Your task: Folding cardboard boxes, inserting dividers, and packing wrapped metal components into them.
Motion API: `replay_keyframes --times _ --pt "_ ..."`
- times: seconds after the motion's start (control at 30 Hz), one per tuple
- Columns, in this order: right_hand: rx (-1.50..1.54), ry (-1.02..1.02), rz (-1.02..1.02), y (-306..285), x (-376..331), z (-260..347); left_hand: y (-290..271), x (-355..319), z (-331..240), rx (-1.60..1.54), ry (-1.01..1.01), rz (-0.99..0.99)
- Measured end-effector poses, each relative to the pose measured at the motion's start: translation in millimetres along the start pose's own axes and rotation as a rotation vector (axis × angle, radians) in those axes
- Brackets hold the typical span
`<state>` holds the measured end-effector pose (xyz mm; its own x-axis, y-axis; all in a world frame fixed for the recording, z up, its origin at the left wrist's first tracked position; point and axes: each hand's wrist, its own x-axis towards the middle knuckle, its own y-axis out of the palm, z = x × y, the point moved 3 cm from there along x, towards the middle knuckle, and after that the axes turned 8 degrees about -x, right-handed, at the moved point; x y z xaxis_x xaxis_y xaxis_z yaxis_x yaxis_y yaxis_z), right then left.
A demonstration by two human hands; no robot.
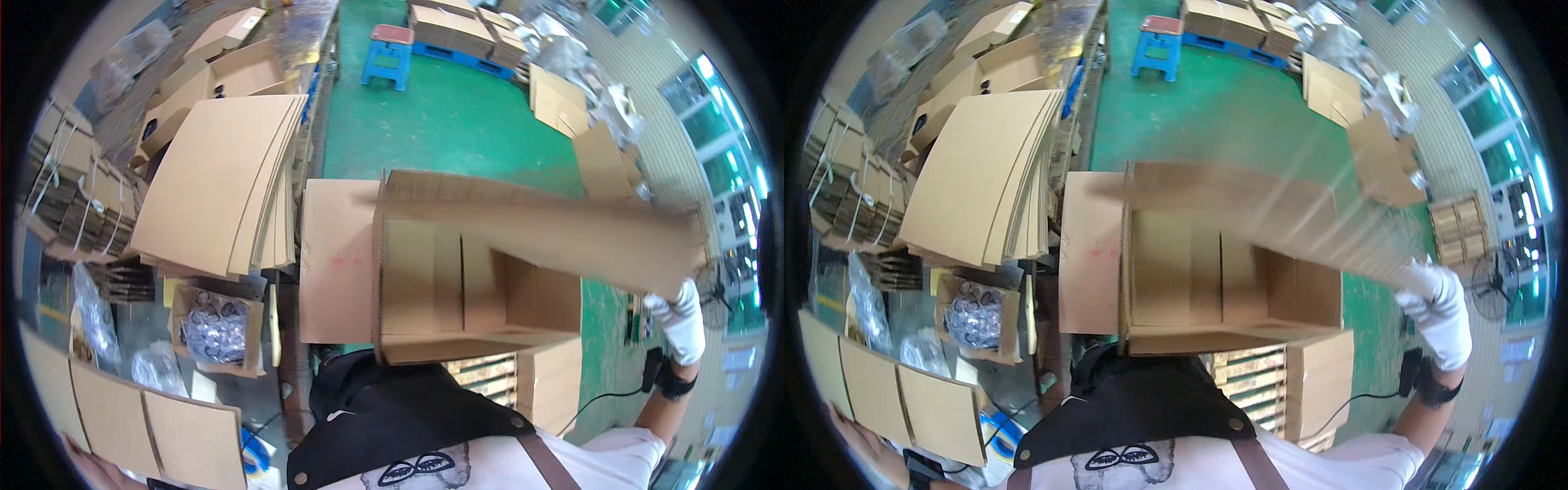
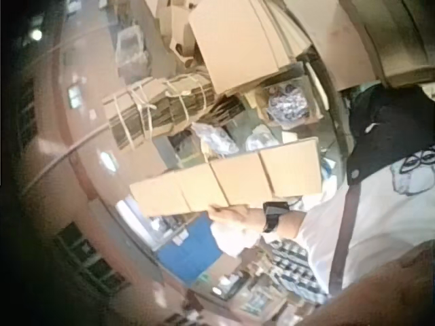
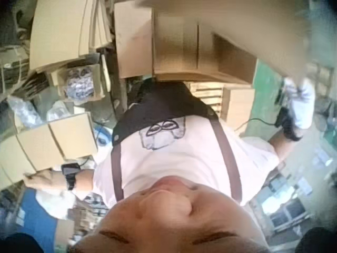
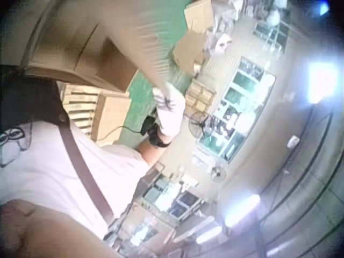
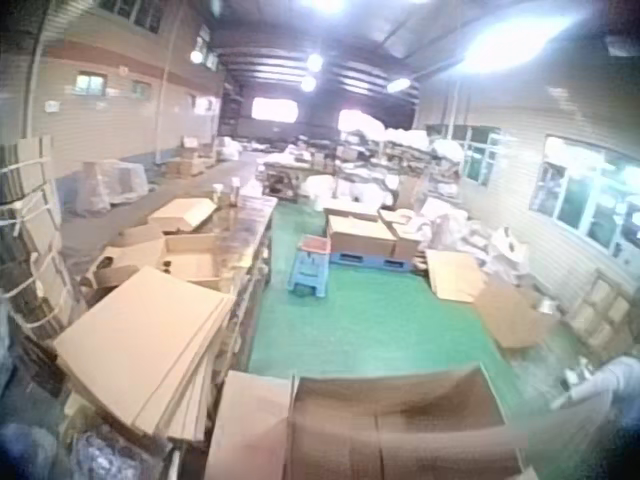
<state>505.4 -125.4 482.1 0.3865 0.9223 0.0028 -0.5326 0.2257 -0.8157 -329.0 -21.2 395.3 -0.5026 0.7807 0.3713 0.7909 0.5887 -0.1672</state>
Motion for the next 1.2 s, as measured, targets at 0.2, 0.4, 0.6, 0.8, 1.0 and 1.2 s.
replay_keyframes --times 0.2,0.4,0.6,0.8,1.0,1.2 --pt "-0.505 -0.418 0.106 51 56 -19 119 -90 -90 -0.214 0.111 -0.196" --pt "-0.791 -0.487 0.658 239 83 -112 162 -101 -70 -0.690 -0.291 0.082" --pt "-0.451 -0.720 0.983 256 15 -39 139 -126 -67 -0.605 -0.219 0.059" --pt "-0.466 -0.920 0.768 282 27 -26 116 -129 -51 -0.619 -0.250 -0.002" --pt "-0.289 -0.867 0.880 313 35 22 140 -125 -80 -0.594 -0.201 0.001" --pt "0.924 -0.590 0.480 193 110 129 343 -121 -173 -0.248 0.156 0.394"
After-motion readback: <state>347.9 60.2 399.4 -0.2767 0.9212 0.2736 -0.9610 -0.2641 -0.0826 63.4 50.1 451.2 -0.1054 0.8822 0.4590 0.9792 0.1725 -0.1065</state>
